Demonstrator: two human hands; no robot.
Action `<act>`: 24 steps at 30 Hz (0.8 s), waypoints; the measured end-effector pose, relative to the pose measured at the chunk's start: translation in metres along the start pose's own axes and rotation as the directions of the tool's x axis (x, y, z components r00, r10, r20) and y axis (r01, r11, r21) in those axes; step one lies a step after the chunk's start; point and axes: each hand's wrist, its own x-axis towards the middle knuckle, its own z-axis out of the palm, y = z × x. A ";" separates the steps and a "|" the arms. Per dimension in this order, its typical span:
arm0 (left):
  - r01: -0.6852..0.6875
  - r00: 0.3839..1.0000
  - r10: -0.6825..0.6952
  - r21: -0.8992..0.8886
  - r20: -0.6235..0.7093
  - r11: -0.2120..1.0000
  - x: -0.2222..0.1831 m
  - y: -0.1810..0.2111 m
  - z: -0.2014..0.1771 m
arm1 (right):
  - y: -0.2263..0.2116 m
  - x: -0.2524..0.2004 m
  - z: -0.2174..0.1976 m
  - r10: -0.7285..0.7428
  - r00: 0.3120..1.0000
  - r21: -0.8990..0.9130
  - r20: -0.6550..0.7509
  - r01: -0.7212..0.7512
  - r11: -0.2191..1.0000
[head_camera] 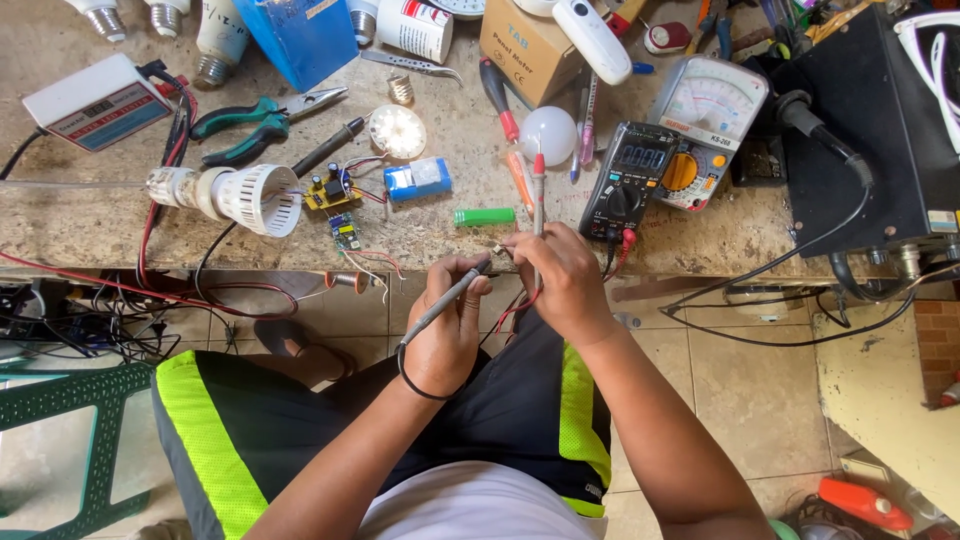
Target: Testing and soldering components of an LED bulb on a repair bench.
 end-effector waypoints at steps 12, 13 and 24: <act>0.210 0.976 -0.187 -0.253 0.114 0.944 0.005 -0.001 0.012 | -0.017 0.002 -0.012 0.137 0.990 0.057 0.031 -0.138 0.989; 0.233 0.971 -0.206 -0.291 0.122 0.928 0.005 0.005 0.010 | -0.019 0.004 -0.012 0.161 0.987 0.078 0.015 -0.162 0.984; 0.044 0.996 -0.036 -0.108 0.076 0.993 0.002 0.001 0.006 | 0.000 0.001 -0.005 0.084 0.994 0.047 0.070 -0.087 0.995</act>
